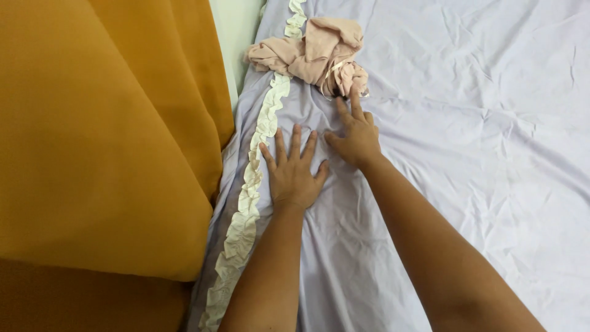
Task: The person smooths and tucks a light purple bedsheet with white ruffled edges onto a mattress. They then pick up a crumpled pink cloth from the bed and place it aside before continuing to smooth and tuck the sheet along the remaining edges.
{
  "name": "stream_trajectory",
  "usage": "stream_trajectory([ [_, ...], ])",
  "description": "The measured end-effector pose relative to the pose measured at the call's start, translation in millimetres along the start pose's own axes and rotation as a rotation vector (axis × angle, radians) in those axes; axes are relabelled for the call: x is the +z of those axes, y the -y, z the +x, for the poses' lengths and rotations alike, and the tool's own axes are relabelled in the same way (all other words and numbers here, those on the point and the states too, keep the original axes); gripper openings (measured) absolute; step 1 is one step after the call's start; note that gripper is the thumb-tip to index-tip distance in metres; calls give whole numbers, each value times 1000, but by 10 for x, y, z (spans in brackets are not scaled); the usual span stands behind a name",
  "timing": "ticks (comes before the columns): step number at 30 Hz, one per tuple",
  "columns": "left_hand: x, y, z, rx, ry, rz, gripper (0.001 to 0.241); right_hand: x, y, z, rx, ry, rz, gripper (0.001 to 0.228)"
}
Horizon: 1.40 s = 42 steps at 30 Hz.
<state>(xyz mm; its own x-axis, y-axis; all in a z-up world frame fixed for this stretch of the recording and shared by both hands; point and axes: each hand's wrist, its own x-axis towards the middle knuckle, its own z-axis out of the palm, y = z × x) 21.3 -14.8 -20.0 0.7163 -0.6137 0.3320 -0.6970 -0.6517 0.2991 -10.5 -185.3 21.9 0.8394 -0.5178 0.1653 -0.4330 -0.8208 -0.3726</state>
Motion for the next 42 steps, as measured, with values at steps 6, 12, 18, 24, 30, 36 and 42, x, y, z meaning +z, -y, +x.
stream_trajectory([
  [6, 53, 5, -1, 9, -24, 42, 72, 26, -276, 45, -142, -37, 168, 92],
  [12, 46, -2, -17, -11, -14, 43, 73, 30, -278, -387, -247, -79, 298, 70],
  [18, 25, 0, -6, -10, -6, 27, 71, -59, 0, -359, -161, -29, 283, 74],
  [24, 92, 22, -20, 5, -43, 41, 71, -135, 6, -129, 7, -16, 435, 78],
  [30, 114, 33, -4, 15, -41, 67, 72, -144, -51, -141, 59, 43, 833, 74],
  [36, 43, 9, -15, 4, -46, 28, 73, 81, -368, -440, 72, 19, 1027, 45],
  [42, 116, 29, -47, 29, -104, 17, 70, -77, -232, -965, 303, -5, 812, 24],
])
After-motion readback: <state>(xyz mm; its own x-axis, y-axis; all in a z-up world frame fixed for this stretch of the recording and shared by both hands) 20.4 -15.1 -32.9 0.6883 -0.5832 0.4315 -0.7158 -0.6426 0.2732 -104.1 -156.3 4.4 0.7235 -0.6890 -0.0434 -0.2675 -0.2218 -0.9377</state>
